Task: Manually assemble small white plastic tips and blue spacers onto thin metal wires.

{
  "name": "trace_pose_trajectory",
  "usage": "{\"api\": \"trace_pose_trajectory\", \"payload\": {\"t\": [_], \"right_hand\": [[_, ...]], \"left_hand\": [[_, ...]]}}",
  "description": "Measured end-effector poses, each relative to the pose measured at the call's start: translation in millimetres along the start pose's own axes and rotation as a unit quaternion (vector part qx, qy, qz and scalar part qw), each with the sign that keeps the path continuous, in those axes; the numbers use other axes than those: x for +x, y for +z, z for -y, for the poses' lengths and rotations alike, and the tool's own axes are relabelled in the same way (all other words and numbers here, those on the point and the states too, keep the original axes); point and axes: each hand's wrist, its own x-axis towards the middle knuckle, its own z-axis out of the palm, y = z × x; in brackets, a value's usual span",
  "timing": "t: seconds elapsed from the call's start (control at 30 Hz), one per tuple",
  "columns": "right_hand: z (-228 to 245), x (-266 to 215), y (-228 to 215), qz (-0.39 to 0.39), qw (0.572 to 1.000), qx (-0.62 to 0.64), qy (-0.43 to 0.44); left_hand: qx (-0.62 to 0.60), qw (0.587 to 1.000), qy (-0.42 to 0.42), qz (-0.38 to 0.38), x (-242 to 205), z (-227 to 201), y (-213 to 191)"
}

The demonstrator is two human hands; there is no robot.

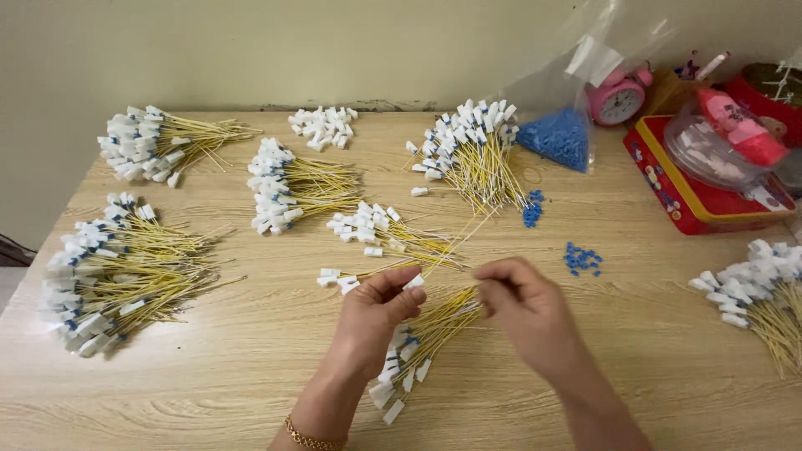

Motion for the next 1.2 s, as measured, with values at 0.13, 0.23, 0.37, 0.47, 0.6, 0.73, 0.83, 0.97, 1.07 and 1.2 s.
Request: {"api": "trace_pose_trajectory", "payload": {"t": [0.13,0.23,0.37,0.47,0.6,0.73,0.83,0.97,1.07,1.2], "right_hand": [[-7,5,30,0.049,0.996,0.070,-0.008],[-9,5,41,0.061,0.992,0.109,0.005],[-12,3,42,0.057,0.991,0.118,-0.002],[-7,1,43,0.051,0.993,0.108,-0.008],[-8,-2,44,0.052,0.994,0.081,-0.053],[3,-7,44,0.049,0.993,0.037,-0.101],[7,-10,45,0.042,0.992,-0.011,-0.121],[5,-18,48,0.038,0.990,-0.023,-0.133],[3,-25,52,0.035,0.989,-0.015,-0.145],[-8,-29,56,0.024,0.988,-0.018,-0.150]], "left_hand": [[-0.010,1.000,0.018,-0.006,-5,-1,0],[0.015,1.000,0.024,-0.006,-6,2,-2],[0.029,0.999,0.029,0.011,-8,6,-1],[0.055,0.998,0.029,0.024,-17,-7,8],[0.092,0.994,0.054,0.031,-22,-5,13],[0.147,0.987,0.068,0.008,-31,-9,18],[0.132,0.989,0.070,0.003,-32,-5,17],[0.073,0.993,0.094,0.015,-27,10,13],[0.054,0.994,0.089,0.016,-26,11,14],[0.051,0.998,0.047,0.006,-29,6,15]]}}
